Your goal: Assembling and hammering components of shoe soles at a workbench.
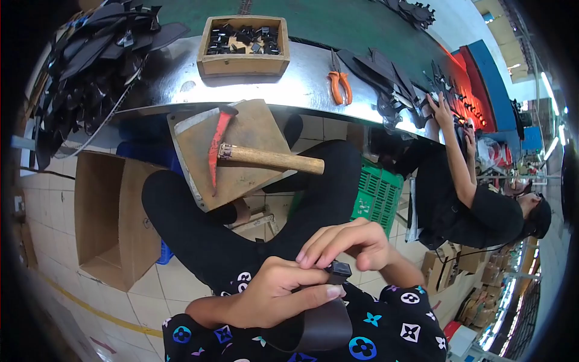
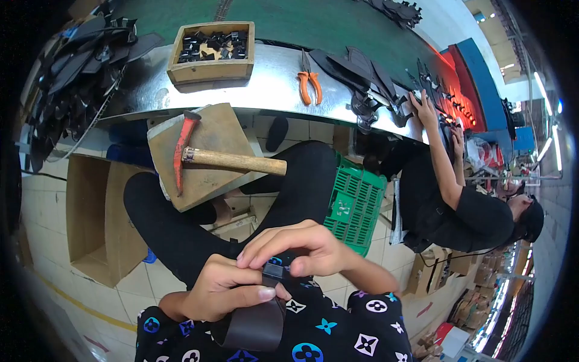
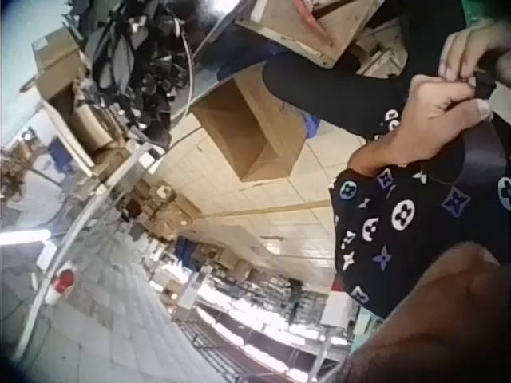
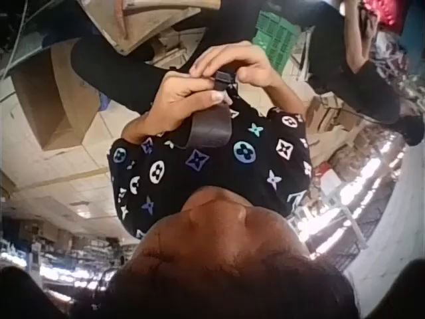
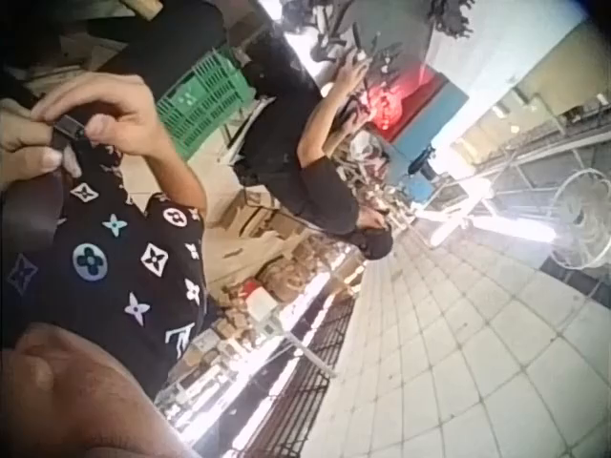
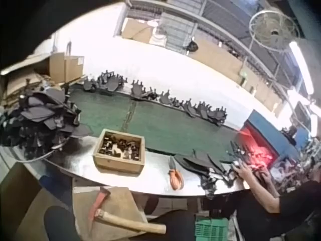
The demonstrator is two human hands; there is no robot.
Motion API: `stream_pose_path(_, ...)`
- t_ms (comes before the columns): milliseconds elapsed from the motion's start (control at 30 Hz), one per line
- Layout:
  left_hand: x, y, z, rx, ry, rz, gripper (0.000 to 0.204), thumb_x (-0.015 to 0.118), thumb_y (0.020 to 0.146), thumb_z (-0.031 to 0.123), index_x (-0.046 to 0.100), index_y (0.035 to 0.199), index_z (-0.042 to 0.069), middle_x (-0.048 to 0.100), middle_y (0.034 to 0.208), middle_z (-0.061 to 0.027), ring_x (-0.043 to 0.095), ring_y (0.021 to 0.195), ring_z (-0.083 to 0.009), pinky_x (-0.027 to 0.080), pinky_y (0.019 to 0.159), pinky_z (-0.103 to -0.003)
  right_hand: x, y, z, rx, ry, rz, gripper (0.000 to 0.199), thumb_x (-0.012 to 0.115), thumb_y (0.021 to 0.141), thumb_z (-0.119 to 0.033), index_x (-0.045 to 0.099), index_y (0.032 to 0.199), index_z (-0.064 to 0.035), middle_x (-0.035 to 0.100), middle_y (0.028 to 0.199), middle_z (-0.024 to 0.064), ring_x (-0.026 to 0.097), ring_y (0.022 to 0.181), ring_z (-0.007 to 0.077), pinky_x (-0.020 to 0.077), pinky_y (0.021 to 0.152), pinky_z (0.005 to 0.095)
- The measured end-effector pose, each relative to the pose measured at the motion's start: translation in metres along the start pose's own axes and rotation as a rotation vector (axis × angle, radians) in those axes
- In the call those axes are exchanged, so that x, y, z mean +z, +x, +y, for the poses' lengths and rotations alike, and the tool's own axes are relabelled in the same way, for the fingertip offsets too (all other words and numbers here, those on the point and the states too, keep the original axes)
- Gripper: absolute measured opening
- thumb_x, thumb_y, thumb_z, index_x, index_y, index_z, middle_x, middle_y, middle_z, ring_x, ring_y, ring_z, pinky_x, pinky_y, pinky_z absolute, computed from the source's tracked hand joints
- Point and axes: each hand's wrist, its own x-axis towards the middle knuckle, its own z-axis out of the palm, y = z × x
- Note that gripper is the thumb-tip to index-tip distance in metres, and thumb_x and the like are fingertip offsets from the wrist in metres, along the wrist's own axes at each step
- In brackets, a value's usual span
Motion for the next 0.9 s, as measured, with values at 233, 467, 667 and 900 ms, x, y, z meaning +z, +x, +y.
stream_pose_path(233,0.008,-0.001,-0.002,0.037,-0.019,0.158,0.022,0.063,0.097,0.015,0.073,0.106,-0.002,0.074,0.088,-0.0126,0.072,0.081,-0.0161,0.054,0.074,-0.026,0.019,0.005,0.026,-0.192,0.140,0.155,0.039,0.067,0.095,-0.034,0.068,0.109,0.0028,0.071,0.103,0.0261,0.067,0.103,0.0416,0.0469,0.096,0.0565)
stream_pose_path(467,0.013,-0.004,0.003,0.121,0.253,0.387,0.027,0.063,0.097,0.023,0.069,0.103,-0.003,0.067,0.081,-0.0153,0.066,0.074,-0.0198,0.049,0.067,-0.032,0.027,0.002,0.011,-0.127,-0.344,0.252,0.033,0.067,0.091,-0.024,0.073,0.104,0.0051,0.072,0.113,0.0209,0.066,0.115,0.0363,0.0410,0.108,0.0512)
stream_pose_path(667,-0.020,-0.025,0.016,-0.049,0.143,0.624,0.025,0.055,0.100,0.013,0.069,0.114,-0.002,0.071,0.111,-0.0100,0.064,0.103,-0.0164,0.048,0.094,-0.030,-0.027,0.067,0.035,-0.073,-1.322,0.286,0.077,0.073,0.085,-0.037,0.042,0.146,0.0002,0.058,0.132,0.0211,0.059,0.121,0.0338,0.0455,0.101,0.0398)
stream_pose_path(900,-0.067,-0.036,0.023,0.363,0.513,0.861,0.024,0.054,0.100,0.012,0.064,0.119,-0.001,0.058,0.141,-0.0146,0.041,0.143,-0.0275,0.027,0.117,-0.043,-0.059,0.036,0.043,-0.067,-1.293,0.322,0.038,0.073,0.089,-0.024,0.058,0.117,-0.0027,0.066,0.082,0.0165,0.068,0.073,0.0321,0.0521,0.062,0.0393)
